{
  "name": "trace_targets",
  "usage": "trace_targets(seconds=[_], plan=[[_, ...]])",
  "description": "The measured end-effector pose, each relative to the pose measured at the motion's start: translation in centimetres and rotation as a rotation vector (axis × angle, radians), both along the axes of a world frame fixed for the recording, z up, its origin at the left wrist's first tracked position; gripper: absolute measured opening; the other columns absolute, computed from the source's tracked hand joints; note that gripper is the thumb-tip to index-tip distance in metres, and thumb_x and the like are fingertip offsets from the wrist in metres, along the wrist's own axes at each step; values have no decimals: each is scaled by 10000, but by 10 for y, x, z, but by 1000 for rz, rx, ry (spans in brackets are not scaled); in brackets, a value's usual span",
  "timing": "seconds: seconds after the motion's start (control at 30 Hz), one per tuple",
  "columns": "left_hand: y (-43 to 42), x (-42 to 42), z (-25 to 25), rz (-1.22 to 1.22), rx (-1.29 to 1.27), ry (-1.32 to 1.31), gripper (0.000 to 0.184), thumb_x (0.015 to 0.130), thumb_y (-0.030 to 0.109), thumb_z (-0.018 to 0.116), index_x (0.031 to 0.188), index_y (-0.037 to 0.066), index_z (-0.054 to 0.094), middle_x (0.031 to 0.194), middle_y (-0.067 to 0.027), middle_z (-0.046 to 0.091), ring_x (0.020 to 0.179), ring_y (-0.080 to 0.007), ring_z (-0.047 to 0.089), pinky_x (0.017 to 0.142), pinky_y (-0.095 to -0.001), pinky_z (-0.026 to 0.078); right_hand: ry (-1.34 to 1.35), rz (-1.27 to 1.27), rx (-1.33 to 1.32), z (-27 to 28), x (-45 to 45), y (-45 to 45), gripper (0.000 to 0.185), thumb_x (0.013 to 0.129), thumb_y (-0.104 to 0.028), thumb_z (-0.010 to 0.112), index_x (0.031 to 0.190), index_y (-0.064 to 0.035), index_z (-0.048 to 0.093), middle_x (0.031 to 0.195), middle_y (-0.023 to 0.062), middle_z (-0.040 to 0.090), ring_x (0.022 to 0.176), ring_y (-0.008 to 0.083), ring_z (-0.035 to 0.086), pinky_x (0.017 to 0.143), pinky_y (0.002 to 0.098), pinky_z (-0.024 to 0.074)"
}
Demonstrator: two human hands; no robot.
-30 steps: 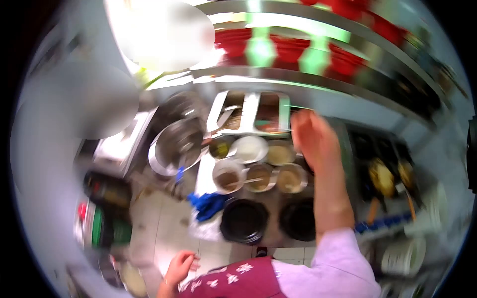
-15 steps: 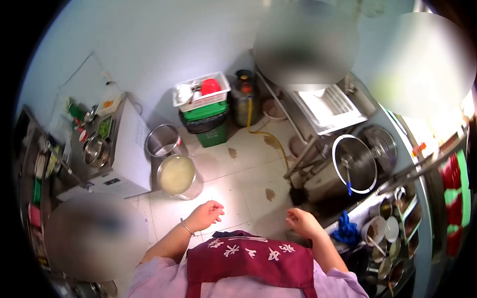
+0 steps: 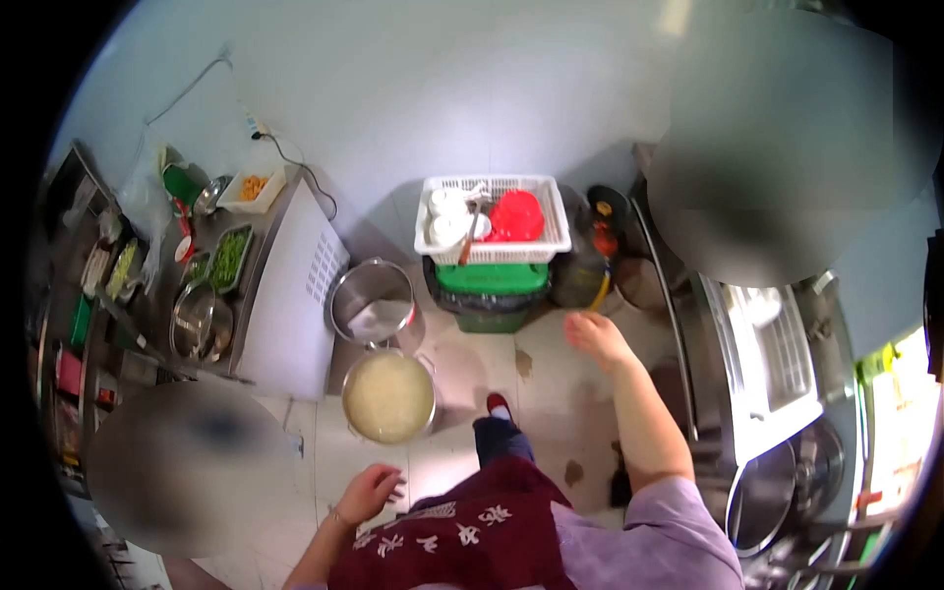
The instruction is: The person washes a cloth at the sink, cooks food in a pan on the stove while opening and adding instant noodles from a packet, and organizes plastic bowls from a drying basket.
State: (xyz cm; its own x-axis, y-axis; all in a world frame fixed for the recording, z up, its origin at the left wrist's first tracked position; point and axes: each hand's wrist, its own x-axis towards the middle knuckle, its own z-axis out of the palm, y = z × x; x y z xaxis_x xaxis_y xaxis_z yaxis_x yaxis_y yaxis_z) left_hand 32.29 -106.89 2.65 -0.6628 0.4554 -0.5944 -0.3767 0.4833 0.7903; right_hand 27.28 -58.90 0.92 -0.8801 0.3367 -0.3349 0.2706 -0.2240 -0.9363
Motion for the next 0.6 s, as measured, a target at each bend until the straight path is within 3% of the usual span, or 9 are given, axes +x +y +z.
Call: trace_targets(seconds=[0.07, 0.2, 0.27, 0.3, 0.37, 0.43, 0.47, 0.53, 0.6], plan=[[16, -46, -10, 179, -39, -70, 237, 931, 147, 442, 1082, -32, 479, 995, -139, 619, 807, -200, 635, 675, -298, 530, 62, -14, -246, -47, -135, 40, 339, 864, -239, 555, 1093, 10, 544, 1004, 106, 592, 880, 190, 577, 785, 307, 468], [80, -135, -7, 301, -48, -145, 239, 938, 137, 424, 1096, -38, 459, 1002, -157, 615, 815, -216, 637, 683, -300, 532, -231, -487, -466, -194, -368, 84, 352, 780, -161, 598, 1084, 10, 553, 971, 135, 593, 900, 210, 572, 737, 322, 469], [102, -161, 0, 379, -2, -205, 217, 928, 112, 456, 1088, -34, 474, 993, -145, 619, 792, -206, 641, 658, -282, 524, -252, -585, -321, -206, -414, 68, 328, 757, -132, 602, 1055, 0, 564, 958, 129, 605, 872, 220, 579, 713, 351, 469], [107, -173, -2, 411, -18, -216, 219, 928, 112, 456, 1088, -36, 472, 993, -151, 617, 792, -212, 642, 662, -287, 528, -400, -540, -224, -210, -434, 65, 295, 738, -105, 615, 1017, -14, 581, 962, 102, 620, 838, 229, 594, 700, 385, 484], [106, -183, -2, 466, -80, -237, 221, 929, 114, 452, 1088, -39, 466, 988, -165, 615, 787, -226, 646, 668, -301, 538, -539, -455, -226, -239, -464, 57, 288, 739, -148, 630, 977, 10, 591, 925, 108, 618, 782, 219, 587, 668, 365, 484], [99, -189, -5, 509, -164, -281, 224, 941, 126, 432, 1089, -40, 457, 994, -176, 613, 795, -237, 648, 672, -311, 543, -608, -475, -315, -304, -484, 48, 392, 697, -204, 720, 974, 47, 600, 946, 121, 623, 799, 217, 596, 698, 344, 496], [98, -192, -2, 521, -210, -301, 227, 950, 133, 418, 1093, -41, 449, 1004, -182, 611, 809, -250, 648, 683, -324, 547, -622, -467, -315, -310, -486, 42, 392, 697, -204, 720, 974, 47, 600, 946, 121, 623, 799, 217, 596, 698, 344, 496], [99, -202, -2, 586, -209, -319, 223, 950, 133, 418, 1089, -38, 451, 1000, -178, 613, 804, -245, 648, 681, -323, 547, -528, -749, -350, -324, -495, 32, 493, 640, -202, 783, 1023, 49, 599, 989, 119, 625, 839, 217, 605, 733, 347, 498], [100, -201, -3, 651, -204, -337, 218, 950, 132, 418, 1086, -35, 453, 997, -174, 614, 799, -240, 647, 679, -322, 546, -683, -755, -361, -309, -494, 32, 570, 593, -193, 820, 1055, 54, 593, 1027, 113, 621, 872, 211, 606, 757, 346, 495]])
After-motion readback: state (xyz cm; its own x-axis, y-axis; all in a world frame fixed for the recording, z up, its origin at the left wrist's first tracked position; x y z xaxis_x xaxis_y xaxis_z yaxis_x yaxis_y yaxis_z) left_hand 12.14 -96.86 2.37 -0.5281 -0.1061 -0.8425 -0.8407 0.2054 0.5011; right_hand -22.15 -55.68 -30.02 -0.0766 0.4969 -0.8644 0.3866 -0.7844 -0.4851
